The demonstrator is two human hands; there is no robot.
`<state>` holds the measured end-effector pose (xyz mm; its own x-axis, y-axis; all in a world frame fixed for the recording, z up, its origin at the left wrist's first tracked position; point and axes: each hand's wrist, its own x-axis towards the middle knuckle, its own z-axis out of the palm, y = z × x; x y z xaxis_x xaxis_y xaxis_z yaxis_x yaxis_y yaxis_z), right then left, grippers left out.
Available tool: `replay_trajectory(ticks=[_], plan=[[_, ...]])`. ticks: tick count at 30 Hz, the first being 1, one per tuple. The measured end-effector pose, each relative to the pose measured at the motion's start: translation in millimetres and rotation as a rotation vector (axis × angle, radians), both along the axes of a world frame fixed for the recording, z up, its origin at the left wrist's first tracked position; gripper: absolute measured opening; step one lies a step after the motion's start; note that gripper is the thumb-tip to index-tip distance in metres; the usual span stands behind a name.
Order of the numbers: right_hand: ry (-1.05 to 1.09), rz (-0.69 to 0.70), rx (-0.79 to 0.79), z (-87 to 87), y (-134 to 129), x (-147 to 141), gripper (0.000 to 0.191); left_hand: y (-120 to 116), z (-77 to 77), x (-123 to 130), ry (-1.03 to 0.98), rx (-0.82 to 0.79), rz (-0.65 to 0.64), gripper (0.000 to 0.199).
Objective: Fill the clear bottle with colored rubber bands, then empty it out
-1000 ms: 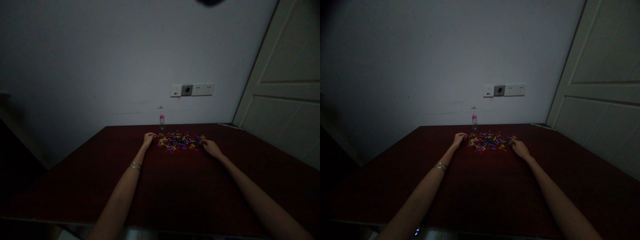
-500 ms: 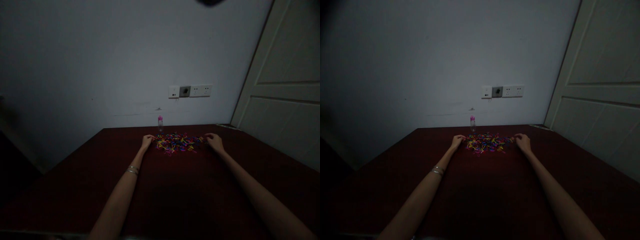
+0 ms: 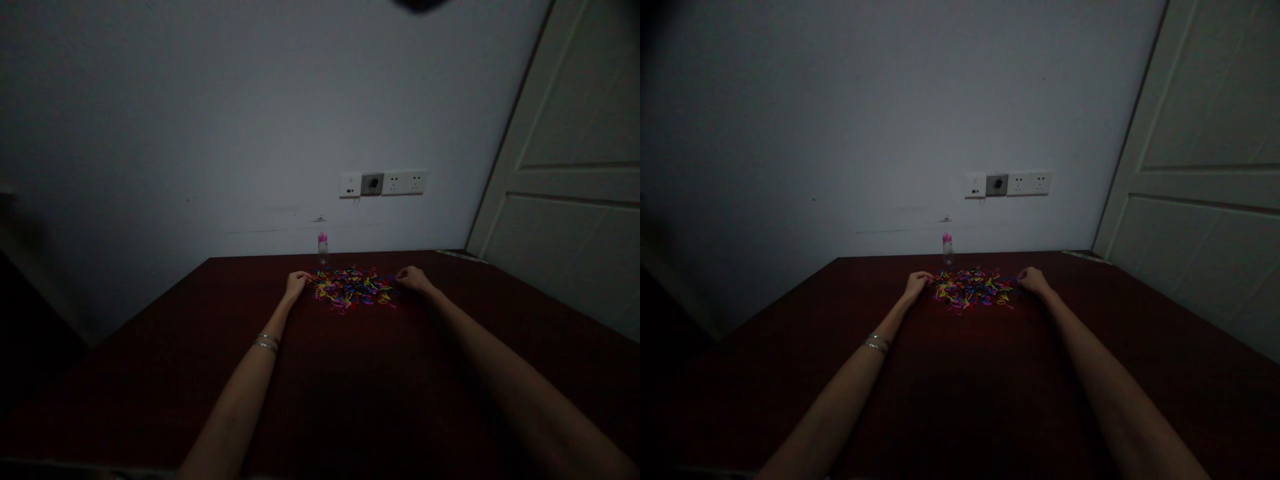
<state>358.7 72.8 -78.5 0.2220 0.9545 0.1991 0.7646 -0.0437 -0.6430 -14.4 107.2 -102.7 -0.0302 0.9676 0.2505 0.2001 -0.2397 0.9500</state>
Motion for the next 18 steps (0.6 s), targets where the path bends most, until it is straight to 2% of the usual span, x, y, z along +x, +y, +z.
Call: replay_trajectory(ticks=[3, 5, 13, 18], plan=[[0.051, 0.033, -0.018, 12.5, 5.0, -13.3, 0.005, 1.0, 0.0, 0.2, 0.005, -0.005, -0.003, 0.026], [0.099, 0.078, -0.031, 21.6, 10.0, -31.9, 0.004, 1.8, -0.3, 0.5, 0.003, -0.005, -0.002, 0.026], [0.258, 0.369, -0.045, 51.2, 15.9, -142.5, 0.015, 2.4, -0.6, 0.2, -0.01, 0.002, -0.006, 0.025], [0.254, 0.456, -0.032, 63.4, 12.3, -172.4, 0.021, 2.8, -0.6, 0.5, -0.018, -0.009, -0.009, 0.025]])
